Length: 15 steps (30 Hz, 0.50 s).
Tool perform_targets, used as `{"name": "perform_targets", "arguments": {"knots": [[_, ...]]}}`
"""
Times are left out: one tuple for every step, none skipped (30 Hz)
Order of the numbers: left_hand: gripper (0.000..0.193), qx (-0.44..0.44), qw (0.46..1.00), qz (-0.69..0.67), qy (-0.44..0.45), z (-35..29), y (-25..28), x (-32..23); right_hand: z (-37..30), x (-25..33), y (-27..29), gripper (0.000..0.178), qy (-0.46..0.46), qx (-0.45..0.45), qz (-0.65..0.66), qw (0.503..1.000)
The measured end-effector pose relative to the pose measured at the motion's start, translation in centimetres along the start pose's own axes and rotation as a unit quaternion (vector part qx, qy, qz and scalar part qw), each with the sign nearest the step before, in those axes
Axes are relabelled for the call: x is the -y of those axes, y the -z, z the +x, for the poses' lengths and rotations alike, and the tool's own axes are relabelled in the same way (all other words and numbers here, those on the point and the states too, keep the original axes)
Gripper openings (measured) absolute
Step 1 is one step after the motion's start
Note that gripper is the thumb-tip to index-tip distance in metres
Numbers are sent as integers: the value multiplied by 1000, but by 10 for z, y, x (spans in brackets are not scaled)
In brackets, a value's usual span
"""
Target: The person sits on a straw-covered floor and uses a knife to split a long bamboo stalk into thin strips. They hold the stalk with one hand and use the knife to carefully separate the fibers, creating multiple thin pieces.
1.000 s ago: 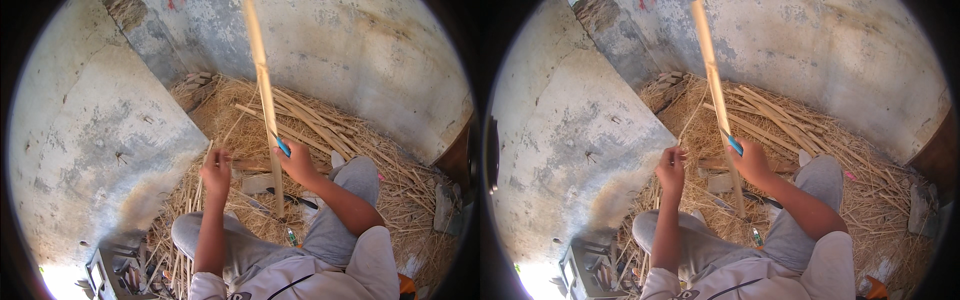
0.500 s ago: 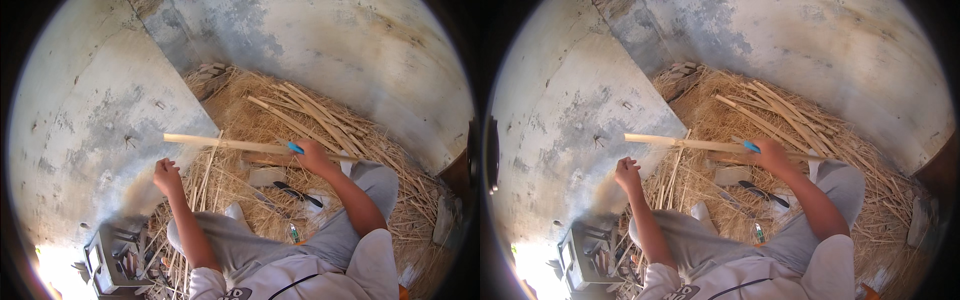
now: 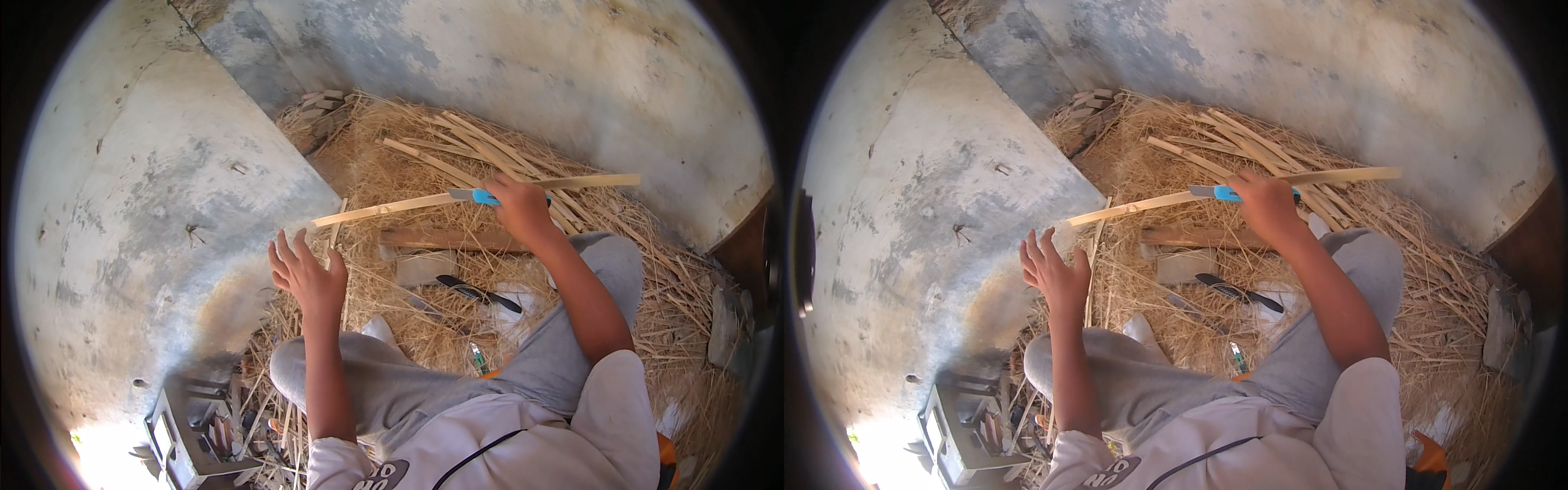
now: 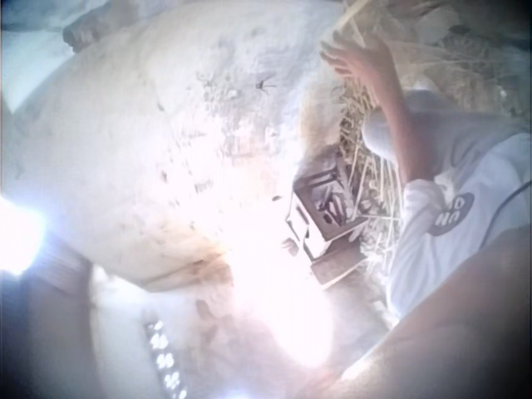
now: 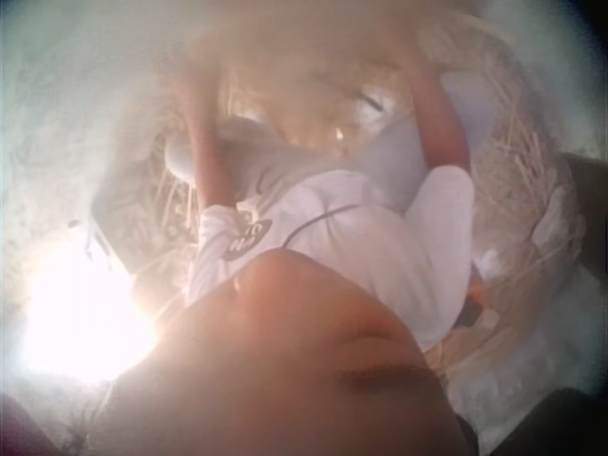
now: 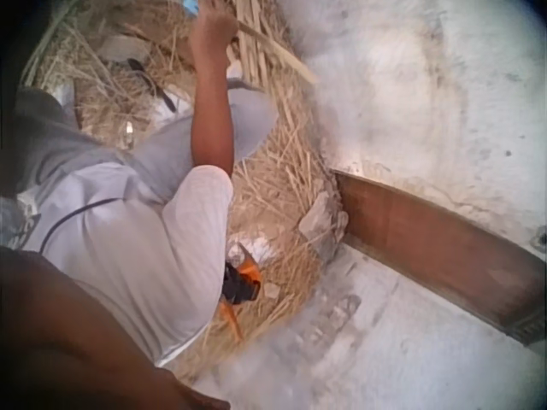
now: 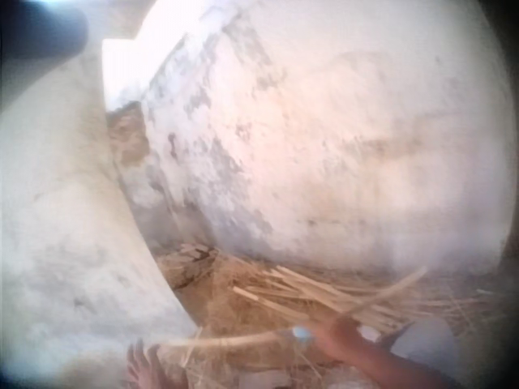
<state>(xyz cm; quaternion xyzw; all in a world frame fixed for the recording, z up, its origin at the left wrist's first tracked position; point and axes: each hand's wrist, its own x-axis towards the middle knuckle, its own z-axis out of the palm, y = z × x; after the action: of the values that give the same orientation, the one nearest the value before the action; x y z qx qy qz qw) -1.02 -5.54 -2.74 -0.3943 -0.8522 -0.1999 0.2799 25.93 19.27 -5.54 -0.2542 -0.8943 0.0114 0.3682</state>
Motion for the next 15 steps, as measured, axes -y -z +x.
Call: {"name": "perform_targets", "arguments": {"knots": [[53, -12, 1000, -5, -9, 3, 2, -4, 1, 1, -1, 23, 9, -18, -3, 1000], [51, -23, 1000, -10, -18, 6, 2, -7, 2, 2, -2, 25, 4, -5, -16, 1000], [47, -21, 998, -52, -30, 9, -1, -7, 4, 3, -3, 27, 2, 7, -28, 1000], [43, -19, 995, -93, -42, 11, -5, -6, 5, 6, -5, 30, -1, 19, -40, 999], [39, -17, 989, -134, -54, 14, -9, -6, 5, 10, -5, 29, 18, 28, -50, 998], [34, -1, 978, -206, -39, 18, -10, -7, 5, 14, -5, 28, 35, 37, -61, 997], [30, 15, 960, -277, -23, 24, -12, -7, 5, 19, -5, 28, 53, 46, -72, 995], [26, 31, 937, -347, -7, 27, -14, -8, 5, 25, -6, 26, 77, 21, -71, 994], [24, 48, 926, -375, 7, 29, -14, -11, 6, 32, -8, 24, 99, -3, -72, 992], [21, 66, 912, -404, 22, 30, -13, -15, 7, 38, -10, 23, 122, -28, -72, 990], [20, 84, 898, -431, 36, 31, -14, -19, 7, 43, -13, 21, 137, -28, -84, 987], [20, 109, 879, -463, 38, 32, -17, -21, 8, 49, -17, 18, 153, -29, -97, 983], [20, 134, 858, -494, 41, 32, -21, -22, 8, 54, -20, 16, 169, -30, -110, 979], [20, 159, 836, -523, 44, 32, -25, -24, 8, 57, -22, 15, 192, -20, -125, 973], [22, 170, 828, -533, 29, 32, -26, -28, 7, 61, -26, 15, 215, -10, -139, 967]]}}
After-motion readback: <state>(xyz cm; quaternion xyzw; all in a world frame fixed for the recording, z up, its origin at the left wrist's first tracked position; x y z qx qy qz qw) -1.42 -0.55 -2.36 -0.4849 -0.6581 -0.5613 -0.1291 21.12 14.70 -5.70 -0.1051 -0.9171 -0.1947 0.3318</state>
